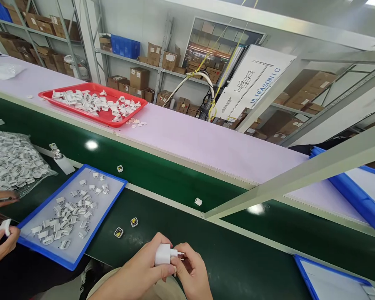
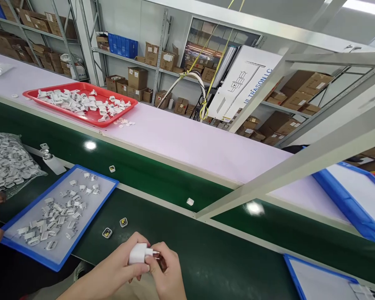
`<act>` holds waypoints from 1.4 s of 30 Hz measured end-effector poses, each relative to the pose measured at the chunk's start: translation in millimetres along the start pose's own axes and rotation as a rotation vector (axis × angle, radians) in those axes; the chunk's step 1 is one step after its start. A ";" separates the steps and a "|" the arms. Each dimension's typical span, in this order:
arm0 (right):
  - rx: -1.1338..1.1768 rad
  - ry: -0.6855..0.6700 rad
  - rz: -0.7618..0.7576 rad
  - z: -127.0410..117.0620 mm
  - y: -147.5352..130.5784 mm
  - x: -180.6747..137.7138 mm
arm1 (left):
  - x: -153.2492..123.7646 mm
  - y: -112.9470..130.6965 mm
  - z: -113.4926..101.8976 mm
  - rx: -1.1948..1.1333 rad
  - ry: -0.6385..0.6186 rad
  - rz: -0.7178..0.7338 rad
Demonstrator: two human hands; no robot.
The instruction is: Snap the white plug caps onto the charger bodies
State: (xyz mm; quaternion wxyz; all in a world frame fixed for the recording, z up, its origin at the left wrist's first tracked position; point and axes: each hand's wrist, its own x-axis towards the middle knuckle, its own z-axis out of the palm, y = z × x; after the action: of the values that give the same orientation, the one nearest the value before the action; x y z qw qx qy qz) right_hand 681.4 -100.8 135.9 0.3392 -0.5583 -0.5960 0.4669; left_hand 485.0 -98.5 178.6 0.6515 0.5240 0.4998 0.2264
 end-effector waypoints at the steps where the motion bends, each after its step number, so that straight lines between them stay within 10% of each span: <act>1: -0.026 0.028 -0.011 1.7 -2.6 -2.0 | -1.5 -4.5 -0.6 0.045 0.024 -0.004; 7: 0.047 0.047 -0.057 5.7 -7.2 -2.8 | -0.2 -30.8 0.3 0.250 0.172 -0.026; 16: 0.070 -0.048 0.029 0.2 26.6 3.5 | 6.1 -2.7 -1.5 -0.002 -0.022 -0.025; 29: -0.333 0.046 -0.557 -14.3 -17.3 1.2 | -5.9 9.5 -4.3 -0.050 -0.032 0.076; 42: -0.117 0.041 -0.140 -7.4 4.2 1.8 | -7.0 19.5 -6.4 0.125 0.037 0.071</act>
State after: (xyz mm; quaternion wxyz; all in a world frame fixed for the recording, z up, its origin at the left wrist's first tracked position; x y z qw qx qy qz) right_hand 689.5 -97.9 134.2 0.3498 -0.5436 -0.6528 0.3950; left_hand 481.0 -94.5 199.6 0.5995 0.5770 0.5060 0.2273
